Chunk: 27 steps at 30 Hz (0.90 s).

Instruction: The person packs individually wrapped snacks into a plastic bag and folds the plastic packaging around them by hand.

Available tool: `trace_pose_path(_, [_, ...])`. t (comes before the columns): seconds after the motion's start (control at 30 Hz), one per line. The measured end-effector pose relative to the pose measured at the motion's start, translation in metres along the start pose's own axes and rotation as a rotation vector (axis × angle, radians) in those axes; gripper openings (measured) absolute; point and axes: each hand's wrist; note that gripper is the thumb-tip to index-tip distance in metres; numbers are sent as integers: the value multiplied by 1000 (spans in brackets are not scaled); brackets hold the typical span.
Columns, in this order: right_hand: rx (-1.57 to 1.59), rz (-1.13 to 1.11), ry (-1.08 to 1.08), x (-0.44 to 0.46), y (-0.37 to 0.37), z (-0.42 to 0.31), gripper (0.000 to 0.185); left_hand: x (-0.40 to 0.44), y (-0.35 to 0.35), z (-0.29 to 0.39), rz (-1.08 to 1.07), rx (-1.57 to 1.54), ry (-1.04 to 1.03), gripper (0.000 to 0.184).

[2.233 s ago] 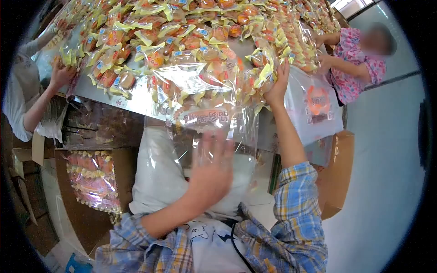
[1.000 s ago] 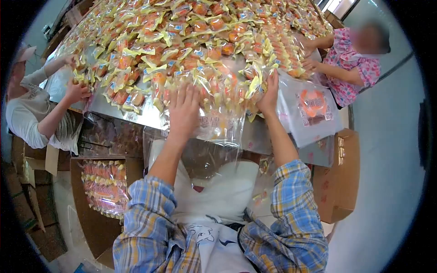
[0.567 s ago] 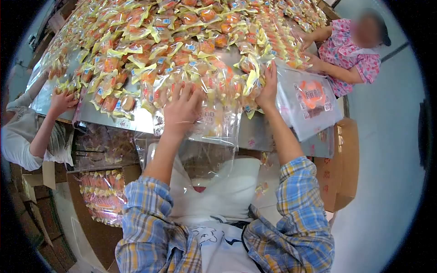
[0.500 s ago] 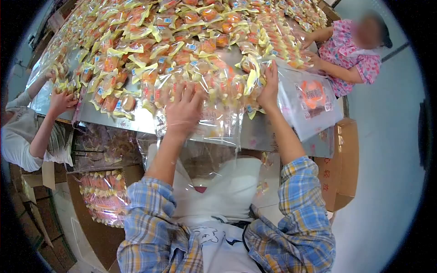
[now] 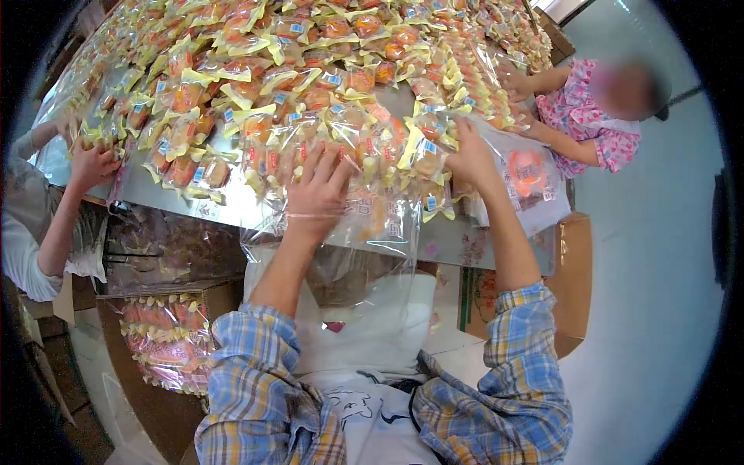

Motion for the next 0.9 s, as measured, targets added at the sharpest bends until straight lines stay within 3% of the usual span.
trace_pose_path(0.07, [161, 73, 61, 9, -1, 11, 70, -1, 1, -1, -23, -15, 5, 33])
trace_pose_path(0.27, [6, 190, 192, 24, 14, 42, 61, -5, -2, -3, -66, -25, 23, 40])
trace_pose_path(0.3, [77, 198, 104, 25, 18, 42, 59, -6, -1, -3, -63, -30, 26, 40])
trace_pose_path(0.4, [98, 394, 244, 29, 34, 43, 61, -5, 0, -3, -57, -37, 29, 38])
trace_pose_path(0.43, [113, 379, 221, 29, 39, 41, 67, -4, 0, -3, -58, -36, 27, 38])
trace_pose_path(0.57, [96, 211, 216, 20, 45, 38, 61, -6, -3, -4, -57, -17, 12, 36])
trace_pose_path(0.67, [422, 326, 37, 15, 47, 35, 52, -4, -1, -4, -39, -49, 12, 36])
trace_pose_path(0.77, [707, 291, -82, 14, 48, 39, 48, -3, 1, -4, -36, -67, 9, 37])
trace_pose_path(0.9, [948, 82, -226, -10, 46, 29, 55, -3, 0, -1, -42, -62, 24, 38])
Point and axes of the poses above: each hand's wrist, its own x-axis towards the middle knuckle, its own y-axis out of the back of the hand, z = x × y, and after that the axes turned 2 degrees about z, right-handed
